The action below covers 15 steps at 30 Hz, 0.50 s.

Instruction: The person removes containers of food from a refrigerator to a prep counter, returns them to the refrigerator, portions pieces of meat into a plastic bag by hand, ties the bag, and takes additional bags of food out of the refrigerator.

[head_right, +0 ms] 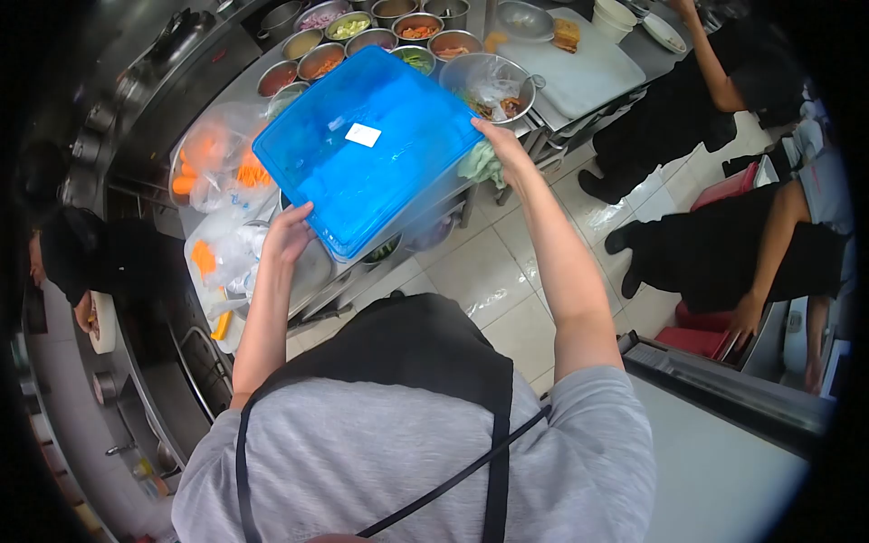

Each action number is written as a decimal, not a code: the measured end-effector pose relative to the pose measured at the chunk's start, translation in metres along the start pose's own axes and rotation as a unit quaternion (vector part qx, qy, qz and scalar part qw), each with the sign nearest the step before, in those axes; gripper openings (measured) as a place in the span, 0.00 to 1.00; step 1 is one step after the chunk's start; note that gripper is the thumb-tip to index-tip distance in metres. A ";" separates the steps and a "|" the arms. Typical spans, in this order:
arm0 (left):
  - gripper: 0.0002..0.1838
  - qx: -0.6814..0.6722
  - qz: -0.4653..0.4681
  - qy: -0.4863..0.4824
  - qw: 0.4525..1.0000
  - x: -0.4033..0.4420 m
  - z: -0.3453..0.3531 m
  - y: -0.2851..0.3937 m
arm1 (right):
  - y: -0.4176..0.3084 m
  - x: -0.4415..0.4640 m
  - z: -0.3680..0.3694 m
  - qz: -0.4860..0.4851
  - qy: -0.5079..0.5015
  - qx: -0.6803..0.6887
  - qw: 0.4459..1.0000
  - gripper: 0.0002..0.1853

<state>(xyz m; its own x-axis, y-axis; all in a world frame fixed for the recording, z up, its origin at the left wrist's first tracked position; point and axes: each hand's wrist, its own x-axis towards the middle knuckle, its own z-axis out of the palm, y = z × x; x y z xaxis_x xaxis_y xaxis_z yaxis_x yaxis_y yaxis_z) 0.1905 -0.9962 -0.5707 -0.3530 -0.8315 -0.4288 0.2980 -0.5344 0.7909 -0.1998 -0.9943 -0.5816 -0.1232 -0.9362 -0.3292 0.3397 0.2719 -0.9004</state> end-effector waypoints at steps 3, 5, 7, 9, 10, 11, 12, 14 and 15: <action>0.25 0.003 0.032 -0.001 0.999 -0.002 0.003 -0.003 | 0.006 -0.002 0.001 -0.022 0.000 0.037 0.999 0.27; 0.25 0.008 0.042 -0.006 0.999 -0.006 0.007 -0.001 | 0.008 -0.008 0.000 -0.020 -0.003 0.066 0.998 0.26; 0.26 0.016 0.051 -0.014 0.998 -0.015 0.011 0.005 | 0.010 -0.020 0.001 -0.043 0.024 0.088 0.995 0.24; 0.28 0.025 0.102 -0.033 0.994 -0.029 0.018 0.015 | 0.010 -0.042 0.001 -0.067 0.033 0.105 0.992 0.22; 0.32 0.025 0.114 -0.043 0.992 -0.037 0.023 0.019 | 0.010 -0.057 0.002 -0.089 0.041 0.120 0.988 0.21; 0.32 0.027 0.111 -0.054 0.992 -0.042 0.028 0.022 | 0.010 -0.073 0.003 -0.096 0.051 0.122 0.987 0.21; 0.33 -0.004 0.119 -0.076 0.990 -0.047 0.033 0.024 | 0.010 -0.092 0.006 -0.115 0.061 0.134 0.982 0.19; 0.34 -0.030 0.118 -0.123 0.985 -0.048 0.034 0.023 | 0.010 -0.134 0.015 -0.156 0.104 0.152 0.971 0.16; 0.34 -0.053 0.076 -0.157 0.983 -0.045 0.031 0.021 | 0.017 -0.151 0.015 -0.172 0.127 0.153 0.965 0.16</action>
<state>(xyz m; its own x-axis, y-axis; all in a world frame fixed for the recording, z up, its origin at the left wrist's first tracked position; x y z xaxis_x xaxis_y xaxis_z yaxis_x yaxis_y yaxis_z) 0.1851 -0.9659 -0.5211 -0.5497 -0.8236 -0.1400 0.4528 -0.4346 0.7786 -0.1612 -0.8515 -0.5430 -0.4888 -0.8641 -0.1201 0.4927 -0.1599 -0.8554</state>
